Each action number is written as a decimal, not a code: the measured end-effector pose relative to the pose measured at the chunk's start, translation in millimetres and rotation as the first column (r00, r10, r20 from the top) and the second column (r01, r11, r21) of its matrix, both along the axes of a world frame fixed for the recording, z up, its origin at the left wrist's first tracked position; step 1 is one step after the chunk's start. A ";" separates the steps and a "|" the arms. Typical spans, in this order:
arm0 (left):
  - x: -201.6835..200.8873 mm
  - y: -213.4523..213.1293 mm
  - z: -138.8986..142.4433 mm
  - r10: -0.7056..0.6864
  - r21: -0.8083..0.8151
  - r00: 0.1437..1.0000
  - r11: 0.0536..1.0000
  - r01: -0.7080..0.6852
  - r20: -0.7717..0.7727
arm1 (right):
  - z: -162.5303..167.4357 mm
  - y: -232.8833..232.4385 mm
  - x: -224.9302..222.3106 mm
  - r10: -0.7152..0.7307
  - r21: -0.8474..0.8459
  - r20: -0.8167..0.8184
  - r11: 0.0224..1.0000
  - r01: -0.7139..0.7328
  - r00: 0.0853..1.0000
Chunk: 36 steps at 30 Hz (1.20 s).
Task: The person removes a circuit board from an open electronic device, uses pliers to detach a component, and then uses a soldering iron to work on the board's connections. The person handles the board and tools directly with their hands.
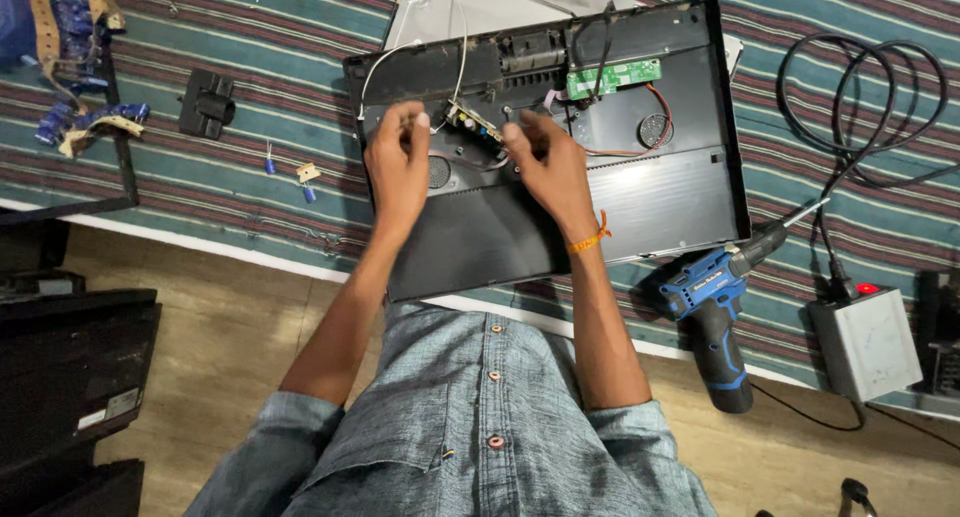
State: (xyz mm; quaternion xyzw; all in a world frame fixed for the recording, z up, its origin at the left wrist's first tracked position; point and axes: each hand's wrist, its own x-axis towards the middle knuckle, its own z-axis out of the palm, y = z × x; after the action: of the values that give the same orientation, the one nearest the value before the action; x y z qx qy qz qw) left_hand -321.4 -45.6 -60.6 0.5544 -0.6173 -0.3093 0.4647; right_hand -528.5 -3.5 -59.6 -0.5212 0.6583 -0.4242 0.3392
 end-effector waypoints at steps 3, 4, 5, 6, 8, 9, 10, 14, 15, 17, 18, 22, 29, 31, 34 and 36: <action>0.8 -15.1 5.3 -0.077 0.000 0.989 0.997 0.078 0.124 | 7.2 -9.4 6.8 0.097 0.194 -0.279 0.980 -0.043 0.955; -0.1 -17.5 7.4 -0.114 0.019 0.979 0.994 0.112 0.167 | 9.2 -10.5 8.7 0.077 0.153 -0.224 0.987 -0.043 0.972; -1.7 -18.0 8.3 -0.119 0.020 0.983 0.993 0.117 0.143 | 11.1 -9.8 9.5 0.059 0.113 -0.168 0.993 -0.040 0.984; -4.6 -18.0 9.0 -0.124 0.021 0.985 0.992 0.122 0.118 | 12.8 -8.6 10.4 0.044 0.075 -0.113 0.997 -0.035 0.993; -8.7 -17.3 12.7 -0.102 0.034 0.993 0.994 0.100 0.053 | 15.3 -3.1 12.5 0.011 0.033 -0.066 0.999 -0.009 0.998; -9.7 -16.0 15.0 -0.078 0.049 0.997 0.996 0.077 0.015 | 16.1 1.5 13.8 -0.008 0.015 -0.040 1.000 0.009 0.999; -11.2 -13.5 17.1 -0.054 0.068 0.998 0.996 0.056 -0.023 | 16.6 7.4 15.5 -0.014 -0.051 -0.053 0.999 0.011 0.998; -19.8 -2.3 20.3 -0.038 0.170 0.978 0.983 0.074 -0.208 | 15.5 30.4 24.4 -0.053 -0.269 -0.117 0.963 0.020 0.992; -21.4 -0.4 19.5 -0.065 0.158 0.948 0.980 0.120 -0.312 | 14.5 33.9 26.9 -0.065 -0.314 -0.132 0.949 0.020 0.989; -23.4 3.9 15.0 -0.084 0.159 0.869 0.970 0.183 -0.488 | 10.8 40.6 33.1 -0.113 -0.351 -0.162 0.935 0.050 0.980; -24.4 5.8 11.8 -0.074 0.171 0.825 0.964 0.203 -0.561 | 8.6 42.6 35.9 -0.139 -0.370 -0.175 0.927 0.066 0.975; -34.4 25.7 -4.6 0.036 0.278 0.695 0.930 0.239 -0.718 | -1.5 44.4 41.6 -0.204 -0.317 -0.033 0.930 0.183 0.978; -43.6 35.6 -16.0 -0.123 0.291 0.676 0.837 0.464 -0.726 | -4.6 43.0 40.6 -0.223 -0.296 -0.027 0.933 0.206 0.974; -43.5 29.1 -12.9 -0.026 0.266 0.466 0.793 0.549 -0.884 | -1.4 44.0 40.9 -0.213 -0.305 -0.035 0.933 0.192 0.976; -40.4 27.0 -9.2 -0.030 0.289 0.491 0.776 0.560 -0.871 | 3.1 44.1 41.8 -0.205 -0.311 -0.030 0.932 0.186 0.978; -38.5 29.5 -7.5 -0.012 0.314 0.507 0.772 0.553 -0.862 | 4.6 43.3 42.0 -0.205 -0.289 0.007 0.937 0.198 0.979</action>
State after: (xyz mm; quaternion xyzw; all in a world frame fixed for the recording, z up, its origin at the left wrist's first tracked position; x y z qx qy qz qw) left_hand -359.8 -16.1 -68.0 0.3379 -0.2942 -0.7706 0.4532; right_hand -486.5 39.9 -55.1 -0.4996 0.6435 -0.5419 0.2068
